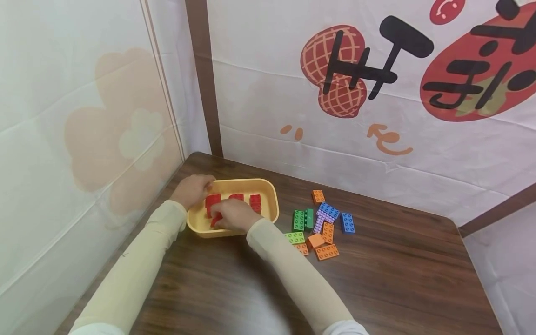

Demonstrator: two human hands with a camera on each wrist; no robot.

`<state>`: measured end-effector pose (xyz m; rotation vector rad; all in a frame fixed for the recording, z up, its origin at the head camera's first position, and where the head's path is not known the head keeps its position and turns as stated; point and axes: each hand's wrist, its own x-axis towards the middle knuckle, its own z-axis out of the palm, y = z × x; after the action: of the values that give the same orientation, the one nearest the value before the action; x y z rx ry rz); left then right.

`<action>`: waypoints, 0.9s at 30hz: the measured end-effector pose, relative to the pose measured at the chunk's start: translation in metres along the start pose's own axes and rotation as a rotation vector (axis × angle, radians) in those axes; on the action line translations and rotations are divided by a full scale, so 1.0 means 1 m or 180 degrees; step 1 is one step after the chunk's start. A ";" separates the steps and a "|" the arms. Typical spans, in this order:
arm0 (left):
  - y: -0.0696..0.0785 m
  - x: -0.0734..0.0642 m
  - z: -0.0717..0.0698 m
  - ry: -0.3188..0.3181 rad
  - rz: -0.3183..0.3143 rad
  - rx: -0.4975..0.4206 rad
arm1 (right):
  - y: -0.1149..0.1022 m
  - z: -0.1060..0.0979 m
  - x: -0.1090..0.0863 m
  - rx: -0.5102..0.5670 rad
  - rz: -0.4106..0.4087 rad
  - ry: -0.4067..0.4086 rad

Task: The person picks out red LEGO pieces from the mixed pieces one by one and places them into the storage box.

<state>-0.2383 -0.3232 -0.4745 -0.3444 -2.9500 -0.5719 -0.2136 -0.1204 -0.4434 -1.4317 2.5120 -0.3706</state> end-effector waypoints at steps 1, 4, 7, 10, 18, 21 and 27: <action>0.000 0.000 0.000 0.0004 0.0005 0.0003 | 0.000 0.000 0.001 -0.0005 0.0013 -0.0001; 0.002 0.002 -0.001 0.0016 0.0029 0.0023 | 0.000 0.001 0.002 -0.0039 0.0028 -0.0009; 0.004 0.003 -0.001 0.0035 0.0057 0.0026 | -0.001 0.001 0.002 -0.0086 0.0023 -0.0023; 0.007 0.003 -0.002 0.0061 0.0072 0.0023 | -0.001 0.000 0.002 -0.0175 -0.0006 -0.0026; 0.008 0.002 -0.003 0.0047 0.0016 0.0045 | 0.000 0.002 0.003 -0.0246 0.0012 -0.0129; 0.008 0.001 -0.003 0.0050 0.0013 0.0054 | 0.001 0.003 0.005 -0.0217 0.0011 -0.0148; 0.005 -0.002 -0.003 0.0008 -0.0008 0.0049 | 0.003 0.005 0.005 -0.0055 -0.0079 -0.0122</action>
<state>-0.2348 -0.3204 -0.4698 -0.3384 -2.9513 -0.5493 -0.2170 -0.1232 -0.4493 -1.4636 2.4753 -0.3234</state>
